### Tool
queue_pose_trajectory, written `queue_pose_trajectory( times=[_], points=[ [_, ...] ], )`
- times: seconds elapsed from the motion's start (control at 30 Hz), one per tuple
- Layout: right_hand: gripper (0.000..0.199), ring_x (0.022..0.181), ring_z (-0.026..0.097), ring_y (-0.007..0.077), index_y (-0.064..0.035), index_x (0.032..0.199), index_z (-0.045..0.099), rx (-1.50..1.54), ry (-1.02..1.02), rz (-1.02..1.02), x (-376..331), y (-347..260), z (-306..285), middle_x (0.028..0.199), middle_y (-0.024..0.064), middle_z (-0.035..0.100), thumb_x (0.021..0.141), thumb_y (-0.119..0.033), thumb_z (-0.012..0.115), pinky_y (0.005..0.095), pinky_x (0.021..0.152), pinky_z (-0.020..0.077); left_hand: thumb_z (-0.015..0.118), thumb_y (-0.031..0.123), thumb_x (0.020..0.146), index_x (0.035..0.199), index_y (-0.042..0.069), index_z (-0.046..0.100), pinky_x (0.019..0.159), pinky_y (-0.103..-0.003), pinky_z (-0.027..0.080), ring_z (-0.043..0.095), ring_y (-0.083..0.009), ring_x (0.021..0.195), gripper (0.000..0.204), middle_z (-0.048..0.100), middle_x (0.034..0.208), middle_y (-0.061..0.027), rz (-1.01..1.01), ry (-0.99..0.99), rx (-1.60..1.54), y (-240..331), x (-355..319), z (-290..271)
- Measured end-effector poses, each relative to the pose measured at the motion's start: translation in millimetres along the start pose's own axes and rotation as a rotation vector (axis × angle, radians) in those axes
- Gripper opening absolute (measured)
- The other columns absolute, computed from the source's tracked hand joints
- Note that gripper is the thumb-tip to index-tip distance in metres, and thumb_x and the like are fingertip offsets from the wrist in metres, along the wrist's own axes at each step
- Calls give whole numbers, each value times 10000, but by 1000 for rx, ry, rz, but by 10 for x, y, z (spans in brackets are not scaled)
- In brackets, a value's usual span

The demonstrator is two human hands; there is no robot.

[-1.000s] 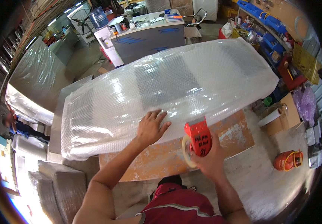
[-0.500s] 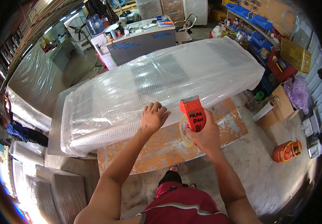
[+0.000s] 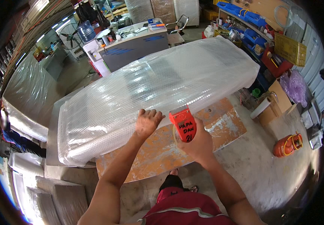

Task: The person wraps a large appliance with bubble wrap and secures it with packing tape. They then label the wrapped item with a marker and place a purple plastic bag into a cardboard box. Finally, they move a stainless steel gas stove across the floor.

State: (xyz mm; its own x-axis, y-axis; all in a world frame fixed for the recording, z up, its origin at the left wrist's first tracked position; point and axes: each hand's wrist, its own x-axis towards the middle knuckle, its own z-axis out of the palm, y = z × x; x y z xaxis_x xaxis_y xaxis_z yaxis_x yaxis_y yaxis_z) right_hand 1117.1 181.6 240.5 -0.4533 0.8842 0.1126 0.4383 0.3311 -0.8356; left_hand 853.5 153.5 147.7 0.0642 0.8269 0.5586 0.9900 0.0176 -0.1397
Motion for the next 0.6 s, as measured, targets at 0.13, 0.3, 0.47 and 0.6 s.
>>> queue_pose_trajectory(
  times=[0.13,0.3,0.47,0.6],
  points=[
    [872,1023,724,377,-56,1434,473,-60,-96,33,-160,162,137,1136,179,714,675,-256,852,465,898,575,673,384,1002,892,107,638,813,-480,481,686,-313,742,300,688,765,-99,-301,-183,-196,-176,165,120],
    [880,1005,726,383,-63,1430,481,-140,-79,12,-321,474,329,1149,179,709,660,-254,861,480,865,586,682,421,984,901,68,697,726,-507,526,703,-394,765,363,732,796,-166,-563,-377,-442,-292,319,145],
    [909,988,735,381,-65,1446,478,-190,-58,-17,-464,763,423,1177,186,699,647,-254,868,482,830,600,727,421,926,866,27,732,687,-473,520,694,-331,701,398,711,735,-165,-655,-373,-484,-273,388,134],
    [945,1007,728,389,-47,1466,453,-193,-43,-41,-595,1013,526,1199,206,680,654,-272,881,489,836,600,730,424,924,842,9,711,662,-448,504,655,-288,659,424,670,698,-153,-703,-420,-520,-297,421,173]
  ],
)
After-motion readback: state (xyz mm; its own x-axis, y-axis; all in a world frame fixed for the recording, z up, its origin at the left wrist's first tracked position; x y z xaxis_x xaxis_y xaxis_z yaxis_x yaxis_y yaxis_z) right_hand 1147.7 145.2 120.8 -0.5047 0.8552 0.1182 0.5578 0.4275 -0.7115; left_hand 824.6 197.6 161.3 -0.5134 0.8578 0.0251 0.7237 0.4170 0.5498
